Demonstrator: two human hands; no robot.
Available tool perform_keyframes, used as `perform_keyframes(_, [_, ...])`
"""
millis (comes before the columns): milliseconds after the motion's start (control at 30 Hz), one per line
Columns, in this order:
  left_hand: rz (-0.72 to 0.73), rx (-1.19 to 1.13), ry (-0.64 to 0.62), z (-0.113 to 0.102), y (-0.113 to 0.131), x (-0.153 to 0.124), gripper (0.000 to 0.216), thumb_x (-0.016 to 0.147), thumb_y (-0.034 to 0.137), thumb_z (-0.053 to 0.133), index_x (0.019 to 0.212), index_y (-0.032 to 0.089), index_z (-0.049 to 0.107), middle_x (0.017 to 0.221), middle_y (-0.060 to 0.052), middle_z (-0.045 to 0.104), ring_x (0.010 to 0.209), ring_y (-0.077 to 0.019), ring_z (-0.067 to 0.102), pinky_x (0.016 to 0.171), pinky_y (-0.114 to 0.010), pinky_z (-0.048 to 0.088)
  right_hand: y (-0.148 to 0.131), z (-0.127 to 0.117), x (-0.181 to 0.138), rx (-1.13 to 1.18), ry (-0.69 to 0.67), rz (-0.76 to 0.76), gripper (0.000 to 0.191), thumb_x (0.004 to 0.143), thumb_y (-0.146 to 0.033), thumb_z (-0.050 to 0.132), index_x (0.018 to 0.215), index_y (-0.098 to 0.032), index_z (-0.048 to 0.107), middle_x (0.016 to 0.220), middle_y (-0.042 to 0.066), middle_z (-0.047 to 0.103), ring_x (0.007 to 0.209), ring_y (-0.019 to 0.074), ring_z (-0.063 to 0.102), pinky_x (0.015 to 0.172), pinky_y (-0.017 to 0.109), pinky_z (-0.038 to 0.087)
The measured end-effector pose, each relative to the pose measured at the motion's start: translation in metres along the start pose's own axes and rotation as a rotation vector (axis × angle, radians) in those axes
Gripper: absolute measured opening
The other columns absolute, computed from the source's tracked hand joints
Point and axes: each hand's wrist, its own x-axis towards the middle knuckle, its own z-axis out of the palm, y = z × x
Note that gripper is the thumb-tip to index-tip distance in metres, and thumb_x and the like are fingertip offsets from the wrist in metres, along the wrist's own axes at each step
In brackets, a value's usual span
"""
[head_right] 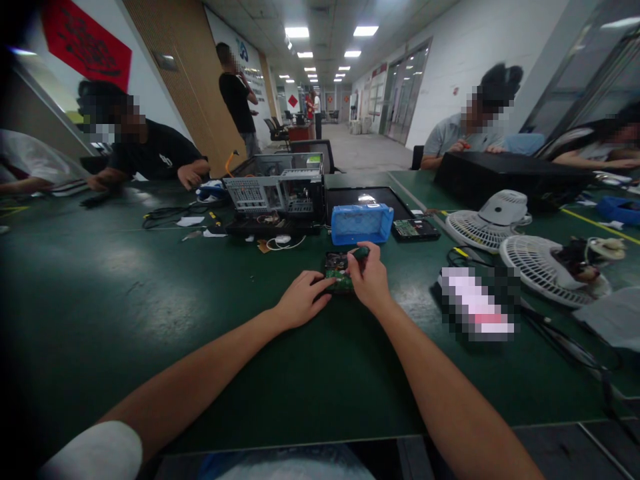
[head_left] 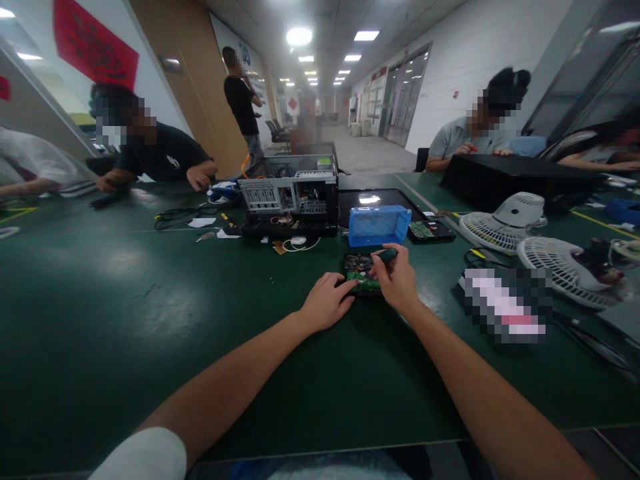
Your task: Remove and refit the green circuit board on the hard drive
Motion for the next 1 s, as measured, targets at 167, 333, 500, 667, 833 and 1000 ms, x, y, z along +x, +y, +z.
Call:
perform_keyframes(167, [-0.020, -0.014, 0.002, 0.0006, 0.0011, 0.0004, 0.045, 0.097, 0.037, 0.058, 0.140, 0.026, 0.056, 0.122, -0.011, 0.057, 0.115, -0.0282, 0.052, 0.098, -0.045, 0.049, -0.0029, 0.0020, -0.0011, 0.021, -0.003, 0.007, 0.046, 0.097, -0.047, 0.055, 0.132, -0.024, 0.037, 0.099, 0.007, 0.073, 0.071, 0.0209, 0.072, 0.070, 0.038, 0.060])
perform_keyframes(333, [-0.038, -0.006, -0.006, 0.0007, 0.0012, 0.0006, 0.044, 0.097, 0.037, 0.058, 0.139, 0.026, 0.056, 0.124, -0.011, 0.057, 0.115, -0.0288, 0.052, 0.097, -0.047, 0.049, -0.0037, 0.0023, -0.0023, -0.033, -0.025, -0.023, 0.050, 0.096, -0.047, 0.057, 0.137, -0.025, 0.039, 0.108, 0.009, 0.073, 0.077, 0.0218, 0.073, 0.073, 0.038, 0.060])
perform_keyframes(500, [-0.038, -0.008, -0.008, 0.0020, 0.0007, 0.0014, 0.043, 0.096, 0.037, 0.059, 0.138, 0.026, 0.057, 0.122, -0.011, 0.057, 0.115, -0.0289, 0.052, 0.097, -0.047, 0.049, -0.0033, 0.0020, -0.0021, -0.042, -0.043, -0.042, 0.051, 0.097, -0.047, 0.056, 0.140, -0.025, 0.039, 0.110, 0.009, 0.072, 0.087, 0.0249, 0.073, 0.077, 0.042, 0.060])
perform_keyframes(667, [-0.041, -0.009, -0.018, 0.0011, 0.0006, 0.0010, 0.043, 0.096, 0.037, 0.059, 0.138, 0.025, 0.057, 0.123, -0.011, 0.057, 0.115, -0.0288, 0.052, 0.098, -0.046, 0.049, -0.0035, 0.0022, -0.0024, -0.047, -0.061, -0.046, 0.051, 0.097, -0.046, 0.056, 0.141, -0.025, 0.039, 0.111, 0.009, 0.072, 0.089, 0.0252, 0.073, 0.080, 0.042, 0.060])
perform_keyframes(833, [-0.036, -0.011, -0.016, 0.0011, 0.0010, 0.0010, 0.043, 0.096, 0.036, 0.059, 0.137, 0.025, 0.057, 0.121, -0.012, 0.058, 0.115, -0.0287, 0.052, 0.099, -0.046, 0.048, -0.0040, 0.0030, -0.0032, -0.046, -0.062, -0.039, 0.051, 0.097, -0.045, 0.056, 0.141, -0.026, 0.038, 0.111, 0.008, 0.072, 0.085, 0.0237, 0.073, 0.080, 0.042, 0.059])
perform_keyframes(1000, [-0.036, -0.001, -0.014, 0.0009, 0.0017, 0.0011, 0.043, 0.097, 0.037, 0.058, 0.137, 0.024, 0.057, 0.121, -0.012, 0.057, 0.115, -0.0286, 0.052, 0.098, -0.046, 0.049, -0.0042, 0.0041, -0.0035, -0.034, -0.061, -0.033, 0.050, 0.097, -0.046, 0.055, 0.141, -0.026, 0.039, 0.109, 0.008, 0.073, 0.078, 0.0227, 0.073, 0.077, 0.041, 0.060])
